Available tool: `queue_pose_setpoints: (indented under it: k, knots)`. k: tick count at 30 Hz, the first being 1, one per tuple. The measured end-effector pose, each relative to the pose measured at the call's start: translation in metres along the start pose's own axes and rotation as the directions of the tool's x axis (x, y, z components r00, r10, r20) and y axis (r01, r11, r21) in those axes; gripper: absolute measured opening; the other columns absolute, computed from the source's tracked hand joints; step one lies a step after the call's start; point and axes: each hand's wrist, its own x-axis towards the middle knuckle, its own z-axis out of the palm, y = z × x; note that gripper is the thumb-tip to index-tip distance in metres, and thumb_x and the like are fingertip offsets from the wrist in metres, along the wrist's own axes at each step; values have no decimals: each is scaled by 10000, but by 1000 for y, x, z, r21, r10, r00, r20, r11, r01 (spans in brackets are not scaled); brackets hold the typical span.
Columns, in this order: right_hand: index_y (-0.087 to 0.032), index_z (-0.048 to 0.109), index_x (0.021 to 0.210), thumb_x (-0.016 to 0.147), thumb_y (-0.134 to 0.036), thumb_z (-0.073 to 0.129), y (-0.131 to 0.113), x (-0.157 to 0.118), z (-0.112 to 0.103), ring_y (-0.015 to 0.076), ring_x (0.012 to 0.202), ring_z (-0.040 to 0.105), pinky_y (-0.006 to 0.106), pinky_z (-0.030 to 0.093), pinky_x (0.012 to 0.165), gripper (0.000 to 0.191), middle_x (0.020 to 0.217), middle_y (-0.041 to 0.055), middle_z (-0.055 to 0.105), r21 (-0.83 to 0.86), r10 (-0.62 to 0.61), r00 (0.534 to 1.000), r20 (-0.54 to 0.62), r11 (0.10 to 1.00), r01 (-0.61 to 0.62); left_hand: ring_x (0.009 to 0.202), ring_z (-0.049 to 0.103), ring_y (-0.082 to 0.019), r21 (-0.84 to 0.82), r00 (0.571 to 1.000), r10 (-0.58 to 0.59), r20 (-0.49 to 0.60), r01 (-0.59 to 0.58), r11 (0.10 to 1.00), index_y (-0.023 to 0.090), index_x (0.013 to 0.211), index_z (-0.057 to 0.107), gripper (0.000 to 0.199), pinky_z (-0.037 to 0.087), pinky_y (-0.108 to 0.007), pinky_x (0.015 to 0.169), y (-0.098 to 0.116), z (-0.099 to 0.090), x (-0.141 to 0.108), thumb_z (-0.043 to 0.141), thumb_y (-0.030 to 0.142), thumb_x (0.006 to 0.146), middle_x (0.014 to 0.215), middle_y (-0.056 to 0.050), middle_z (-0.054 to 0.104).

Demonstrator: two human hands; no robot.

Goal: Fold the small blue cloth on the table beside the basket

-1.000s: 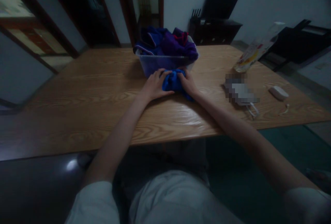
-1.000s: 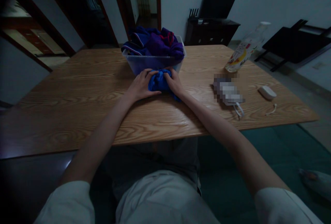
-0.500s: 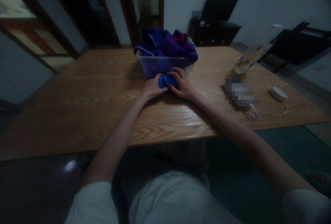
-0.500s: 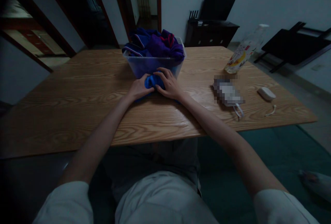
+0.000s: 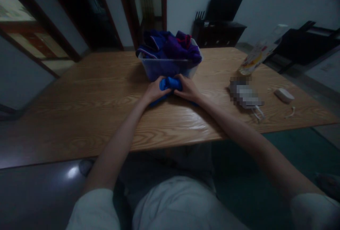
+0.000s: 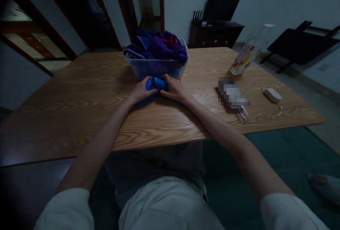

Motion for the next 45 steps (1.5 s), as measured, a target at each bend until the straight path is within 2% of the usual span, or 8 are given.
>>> queue_pose_setpoints:
  k: [5, 10, 14, 18, 22, 27, 31, 45]
  knots:
    - [-218, 554, 1196, 824, -422, 601, 9, -1, 4, 282, 843, 627, 430, 521, 823, 426, 980, 49, 691, 111, 163, 983, -85, 982, -153, 1228, 594, -288, 86, 988, 153, -25, -150, 985, 220, 1391, 469, 713, 473, -418, 1064, 5, 3, -2, 750, 504, 800, 1361, -114, 576]
    - [-212, 580, 1135, 847, -416, 566, 16, -1, 7, 275, 856, 624, 438, 532, 831, 354, 960, 38, 690, 170, 184, 974, -134, 972, -160, 1271, 556, -285, 171, 967, 255, -4, -251, 953, 208, 1354, 496, 699, 445, -416, 1106, 7, 2, -1, 781, 469, 771, 1352, -111, 560]
    - [-207, 556, 1212, 834, -419, 599, 10, -2, 3, 299, 901, 622, 470, 520, 880, 435, 1026, 73, 674, 100, 79, 992, -95, 993, -69, 1172, 626, -303, 229, 982, 187, 38, -191, 955, 224, 1312, 527, 583, 487, -408, 1029, 13, -1, -3, 741, 430, 811, 1250, -105, 646]
    - [-206, 505, 1325, 849, -450, 611, -2, -2, 0, 358, 1157, 554, 536, 458, 1027, 545, 1287, 154, 567, 28, -76, 995, -59, 997, 77, 1072, 681, -331, 269, 997, 79, 6, -78, 960, 240, 1283, 547, 536, 522, -401, 930, 15, -1, -5, 730, 432, 818, 1131, -102, 706]
    - [-222, 450, 1405, 900, -508, 574, -8, 0, -2, 375, 1323, 438, 584, 360, 1138, 594, 1403, 167, 466, 13, -131, 990, -46, 991, 131, 1026, 699, -335, 258, 999, 29, -30, -20, 966, 267, 1247, 567, 505, 532, -394, 886, 11, 2, -3, 742, 429, 802, 1063, -80, 727]
    - [-230, 412, 1452, 907, -529, 575, -9, 1, -1, 373, 1355, 406, 591, 341, 1158, 643, 1435, 168, 436, -6, -157, 987, -26, 988, 157, 1020, 699, -339, 248, 1000, 12, -11, -9, 969, 256, 1233, 570, 512, 527, -408, 892, 9, 1, -1, 742, 456, 795, 1055, -90, 727]
    - [-237, 410, 1467, 892, -454, 588, -10, 1, -1, 376, 1358, 403, 596, 335, 1157, 639, 1447, 156, 442, -28, -170, 985, 5, 985, 170, 1034, 692, -347, 264, 999, 34, 24, -39, 964, 234, 1232, 567, 500, 518, -424, 907, 12, -1, -2, 716, 464, 814, 1076, -110, 718]
    - [-205, 502, 1375, 893, -393, 589, -10, 2, -2, 337, 1210, 530, 514, 462, 1044, 524, 1299, 149, 567, -26, -104, 994, 38, 994, 105, 1055, 675, -326, 255, 994, 97, 47, -105, 961, 218, 1201, 571, 429, 505, -413, 934, 13, -1, -4, 698, 392, 830, 1104, -114, 697]
